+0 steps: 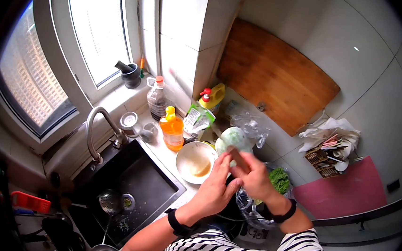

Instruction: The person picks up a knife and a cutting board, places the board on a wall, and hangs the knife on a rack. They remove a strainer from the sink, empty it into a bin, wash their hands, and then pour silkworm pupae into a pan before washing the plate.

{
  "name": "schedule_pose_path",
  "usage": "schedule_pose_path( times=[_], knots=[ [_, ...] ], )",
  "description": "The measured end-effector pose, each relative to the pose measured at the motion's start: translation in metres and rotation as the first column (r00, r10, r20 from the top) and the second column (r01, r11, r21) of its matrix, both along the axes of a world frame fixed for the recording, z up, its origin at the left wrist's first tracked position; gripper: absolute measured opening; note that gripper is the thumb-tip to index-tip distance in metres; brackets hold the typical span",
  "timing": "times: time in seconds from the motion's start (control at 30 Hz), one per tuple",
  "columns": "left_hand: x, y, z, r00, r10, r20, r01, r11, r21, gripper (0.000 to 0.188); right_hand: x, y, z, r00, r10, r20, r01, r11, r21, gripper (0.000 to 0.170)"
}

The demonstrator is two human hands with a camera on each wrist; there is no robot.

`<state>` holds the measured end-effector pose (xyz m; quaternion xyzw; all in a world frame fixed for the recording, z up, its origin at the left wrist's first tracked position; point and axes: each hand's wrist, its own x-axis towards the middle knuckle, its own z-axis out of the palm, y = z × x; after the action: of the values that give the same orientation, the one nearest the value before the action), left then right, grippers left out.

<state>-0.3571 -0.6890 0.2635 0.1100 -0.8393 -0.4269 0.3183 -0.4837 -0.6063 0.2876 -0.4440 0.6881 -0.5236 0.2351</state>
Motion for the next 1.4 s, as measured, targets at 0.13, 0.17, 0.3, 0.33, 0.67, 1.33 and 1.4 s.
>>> schedule_pose_path(
  times=[0.13, 0.17, 0.3, 0.33, 0.67, 1.33, 1.4],
  knots=[
    [0.035, -0.018, 0.01, 0.959, -0.274, 0.077, 0.224, 0.894, 0.388, 0.05, -0.09, 0.002, 0.026, 0.964, -0.155, -0.216, 0.16, 0.987, 0.006, 0.033],
    [0.049, -0.028, 0.002, 0.963, -0.241, 0.122, 0.181, 0.911, 0.371, 0.045, -0.126, 0.002, 0.035, 0.935, -0.193, -0.296, 0.237, 0.964, 0.12, 0.035],
    [0.113, -0.051, -0.046, 0.991, 0.02, 0.13, -0.079, 0.881, 0.467, 0.035, -0.219, 0.002, 0.051, 0.896, -0.176, -0.408, 0.229, 0.97, 0.082, 0.039],
    [0.129, -0.053, -0.047, 0.989, 0.065, 0.13, -0.122, 0.858, 0.499, 0.035, -0.234, 0.0, 0.055, 0.939, -0.136, -0.317, 0.204, 0.96, 0.194, 0.04],
    [0.249, -0.025, -0.075, 0.905, 0.398, 0.151, -0.367, 0.55, 0.751, 0.037, -0.301, -0.047, -0.006, 0.929, 0.016, -0.37, 0.126, 0.925, 0.358, 0.035],
    [0.284, 0.001, -0.113, 0.865, 0.481, 0.145, -0.375, 0.425, 0.824, 0.036, -0.185, -0.055, -0.001, 0.627, -0.099, -0.773, 0.198, 0.98, 0.034, 0.039],
    [0.289, 0.003, -0.095, 0.839, 0.502, 0.21, -0.432, 0.378, 0.819, 0.03, -0.129, -0.056, 0.017, 0.823, 0.081, -0.562, 0.043, 0.978, 0.204, 0.037]
  ],
)
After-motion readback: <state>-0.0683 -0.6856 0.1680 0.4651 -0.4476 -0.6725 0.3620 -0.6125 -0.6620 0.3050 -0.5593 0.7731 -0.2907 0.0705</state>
